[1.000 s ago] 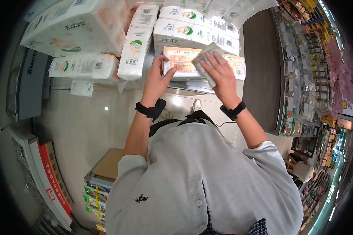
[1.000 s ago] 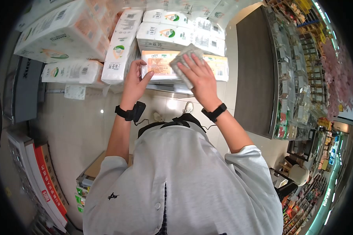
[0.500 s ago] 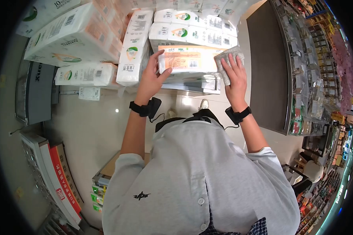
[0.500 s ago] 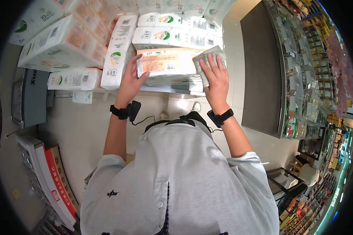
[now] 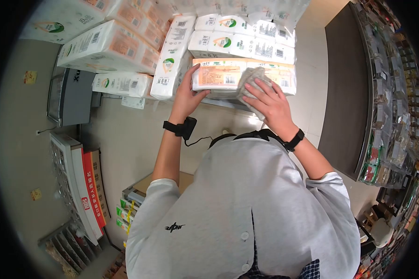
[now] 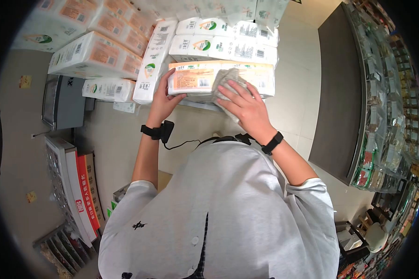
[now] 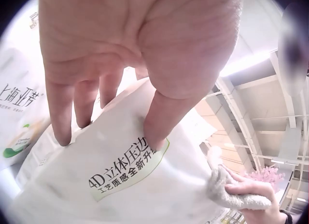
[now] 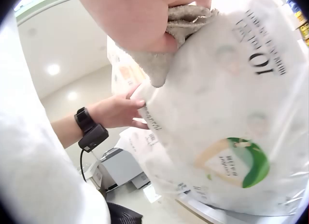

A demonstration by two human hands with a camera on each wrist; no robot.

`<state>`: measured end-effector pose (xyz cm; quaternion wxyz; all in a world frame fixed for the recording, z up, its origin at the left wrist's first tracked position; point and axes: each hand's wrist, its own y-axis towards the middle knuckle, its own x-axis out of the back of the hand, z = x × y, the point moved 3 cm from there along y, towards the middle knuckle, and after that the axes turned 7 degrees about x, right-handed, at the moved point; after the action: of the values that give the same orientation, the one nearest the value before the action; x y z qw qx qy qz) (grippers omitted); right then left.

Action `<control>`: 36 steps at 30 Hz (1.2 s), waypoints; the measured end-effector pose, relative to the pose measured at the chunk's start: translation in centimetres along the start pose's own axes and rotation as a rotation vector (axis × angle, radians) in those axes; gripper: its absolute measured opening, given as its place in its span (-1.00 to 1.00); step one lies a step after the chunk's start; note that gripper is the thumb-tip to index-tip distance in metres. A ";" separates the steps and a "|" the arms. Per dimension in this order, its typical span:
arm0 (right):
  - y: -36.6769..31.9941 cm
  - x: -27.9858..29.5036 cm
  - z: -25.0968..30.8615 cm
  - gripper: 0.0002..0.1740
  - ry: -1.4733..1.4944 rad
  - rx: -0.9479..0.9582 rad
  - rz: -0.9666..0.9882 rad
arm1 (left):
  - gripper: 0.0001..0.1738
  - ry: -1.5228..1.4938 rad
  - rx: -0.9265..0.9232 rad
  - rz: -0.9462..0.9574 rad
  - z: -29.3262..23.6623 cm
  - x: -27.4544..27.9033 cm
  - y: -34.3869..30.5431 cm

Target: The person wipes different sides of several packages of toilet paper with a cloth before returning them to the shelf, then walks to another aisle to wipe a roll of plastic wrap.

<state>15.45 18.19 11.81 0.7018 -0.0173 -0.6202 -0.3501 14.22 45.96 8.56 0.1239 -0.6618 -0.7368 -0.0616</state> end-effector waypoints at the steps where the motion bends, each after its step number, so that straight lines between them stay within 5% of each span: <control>1: -1.3 1.0 -1.3 -0.37 -0.031 -0.050 0.029 | -0.04 0.088 0.019 -0.023 -0.5 -0.4 0.1; 9: -9.1 2.7 -10.3 -0.41 0.206 -0.362 -0.307 | -0.04 0.257 0.122 -0.091 -2.3 -2.0 0.5; 11: -11.5 0.4 -13.2 -0.41 0.598 -0.618 -0.389 | -0.04 0.288 0.137 -0.108 -2.2 -2.2 0.1; 15: -13.1 -3.9 -15.5 -0.39 0.908 -0.706 -0.308 | 0.00 0.295 0.150 -0.117 -2.5 -3.1 -0.5; 19: -13.3 -8.5 -17.5 -0.21 1.132 -0.570 -0.191 | 0.08 0.225 0.228 -0.148 -2.5 -3.8 -1.3; 20: -13.6 -9.9 -18.1 0.02 1.151 -0.499 -0.052 | 0.08 0.238 0.242 -0.151 -2.5 -3.9 -1.6; 23: -12.1 -8.9 -17.6 0.22 1.222 -0.444 -0.069 | -0.01 -0.029 0.298 -0.236 -1.6 -3.7 -3.0; 26: -10.2 -7.3 -17.2 0.36 1.037 -0.392 -0.007 | -0.32 -0.221 0.486 -0.201 4.3 -2.4 -4.0; 31: -7.5 -7.4 -15.9 0.27 0.836 -0.271 -0.123 | -0.35 -0.325 0.472 -0.204 6.7 -1.5 -4.0; 33: -6.5 -6.4 -15.0 0.19 0.769 -0.262 -0.019 | -0.35 -0.306 0.435 -0.193 7.1 -0.7 -4.3; 36: -4.3 -0.4 -11.8 0.16 0.682 -0.234 -0.094 | -0.33 -0.501 0.355 -0.145 7.1 0.2 -4.8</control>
<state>23.34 9.73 6.92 0.8447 0.0488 -0.3061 -0.4364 8.69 47.41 2.11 0.0477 -0.5704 -0.7887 0.2243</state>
